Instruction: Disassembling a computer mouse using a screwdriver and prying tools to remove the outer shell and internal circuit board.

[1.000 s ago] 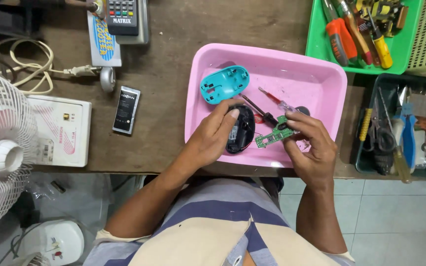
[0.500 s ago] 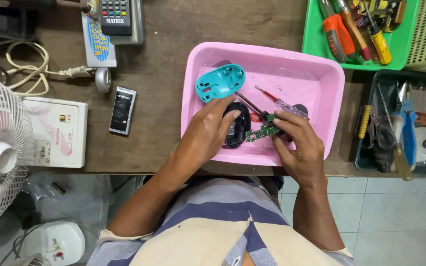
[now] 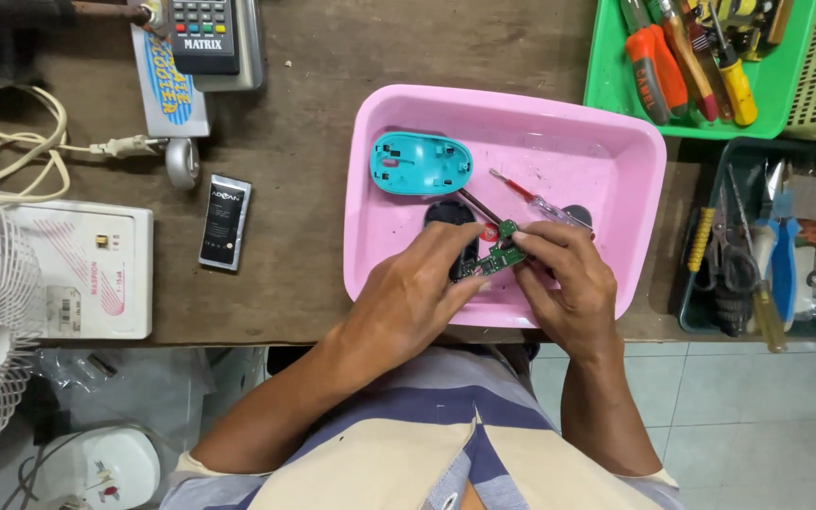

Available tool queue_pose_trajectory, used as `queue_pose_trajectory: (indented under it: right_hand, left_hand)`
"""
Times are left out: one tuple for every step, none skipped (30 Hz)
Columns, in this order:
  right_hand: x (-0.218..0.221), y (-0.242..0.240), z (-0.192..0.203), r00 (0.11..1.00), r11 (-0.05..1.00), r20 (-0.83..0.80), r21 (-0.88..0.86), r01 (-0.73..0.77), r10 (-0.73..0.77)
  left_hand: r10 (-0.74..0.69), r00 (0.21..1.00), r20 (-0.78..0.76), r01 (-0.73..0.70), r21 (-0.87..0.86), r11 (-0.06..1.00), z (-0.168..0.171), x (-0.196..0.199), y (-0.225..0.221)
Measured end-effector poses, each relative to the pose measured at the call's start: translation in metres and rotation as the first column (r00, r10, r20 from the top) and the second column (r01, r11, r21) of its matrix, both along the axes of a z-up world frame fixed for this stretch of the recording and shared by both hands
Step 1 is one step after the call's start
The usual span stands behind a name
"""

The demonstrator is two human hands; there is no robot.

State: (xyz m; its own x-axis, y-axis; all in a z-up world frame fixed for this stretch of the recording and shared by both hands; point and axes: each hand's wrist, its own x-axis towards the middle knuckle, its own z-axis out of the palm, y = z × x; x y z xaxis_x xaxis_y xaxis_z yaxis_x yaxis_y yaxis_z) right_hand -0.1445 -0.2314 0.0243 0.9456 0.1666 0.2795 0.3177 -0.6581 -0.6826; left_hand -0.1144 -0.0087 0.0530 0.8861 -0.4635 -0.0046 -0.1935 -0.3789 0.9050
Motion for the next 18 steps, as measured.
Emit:
queue_pose_trajectory:
  right_hand:
    - [0.000,0.000,0.000,1.000,1.000,-0.003,-0.003,0.000,0.000]
    - [0.001,0.001,0.000,1.000,1.000,-0.009,0.005,0.002,-0.002]
    - [0.001,0.002,0.000,1.000,1.000,-0.014,0.014,0.003,-0.003]
    - [0.002,0.003,0.000,1.000,1.000,-0.017,0.012,0.003,-0.002]
    - [0.003,0.004,0.001,1.000,1.000,-0.018,0.025,0.000,0.000]
    - [0.004,0.005,0.001,1.000,0.999,-0.018,0.038,-0.002,0.003]
    - [0.005,0.006,0.004,1.000,0.999,-0.019,0.036,-0.002,0.003]
    - [0.006,0.006,0.006,0.999,0.998,-0.047,0.056,0.010,-0.008]
    - [0.007,0.007,0.009,0.997,0.997,-0.076,0.076,0.023,-0.017]
    - [0.007,0.006,0.009,0.997,0.997,-0.077,0.075,0.023,-0.017]
    - [0.007,0.005,0.009,0.989,0.988,-0.141,0.138,0.063,-0.043]
    - [0.006,0.004,0.009,0.976,0.975,-0.207,0.196,0.106,-0.065]
    - [0.006,0.005,0.009,0.975,0.975,-0.211,0.194,0.106,-0.065]
    - [0.006,0.006,0.010,0.957,0.951,-0.286,0.278,0.135,-0.053]
    - [0.006,0.007,0.010,0.933,0.919,-0.359,0.356,0.170,-0.033]
    - [0.007,0.006,0.009,0.933,0.919,-0.358,0.355,0.170,-0.035]
    - [0.007,0.005,0.007,0.905,0.907,-0.425,0.375,0.191,-0.015]
    - [0.008,0.004,0.006,0.872,0.894,-0.490,0.394,0.212,0.009]
  left_hand:
    - [0.000,1.000,-0.003,0.000,-0.003,1.000,0.001,0.002,0.000]
    - [-0.033,0.998,-0.053,0.034,0.014,0.999,0.002,0.004,0.000]
    - [-0.065,0.993,-0.102,0.068,0.029,0.997,0.003,0.006,0.001]
    - [-0.064,0.992,-0.105,0.068,0.027,0.997,0.003,0.007,0.001]
    - [-0.067,0.993,-0.097,0.068,0.009,0.998,0.002,0.008,0.001]
    - [-0.069,0.994,-0.088,0.069,-0.009,0.998,0.002,0.009,0.002]
    - [-0.069,0.994,-0.088,0.069,-0.010,0.998,0.000,0.008,0.001]
    - [-0.054,0.995,-0.080,0.054,-0.010,0.999,-0.001,0.008,0.001]
    - [-0.039,0.997,-0.072,0.039,-0.009,0.999,-0.003,0.007,0.000]
    - [-0.039,0.997,-0.074,0.038,-0.010,0.999,-0.006,0.006,-0.001]
    - [-0.015,0.999,-0.038,0.015,-0.001,1.000,-0.009,0.004,-0.002]
    - [0.009,1.000,-0.003,-0.009,0.007,1.000,-0.012,0.003,-0.004]
    - [0.010,1.000,-0.006,-0.010,0.005,1.000,-0.013,0.001,-0.004]
    - [0.021,1.000,0.023,-0.021,0.010,1.000,-0.013,0.000,-0.005]
    - [0.032,0.998,0.052,-0.032,0.014,0.999,-0.014,-0.001,-0.005]
    - [0.031,0.998,0.053,-0.031,0.013,0.999,-0.013,-0.001,-0.006]
    - [0.024,0.998,0.053,-0.026,0.021,0.999,-0.012,-0.001,-0.006]
    - [0.019,0.999,0.051,-0.020,0.031,0.999,-0.011,-0.001,-0.007]
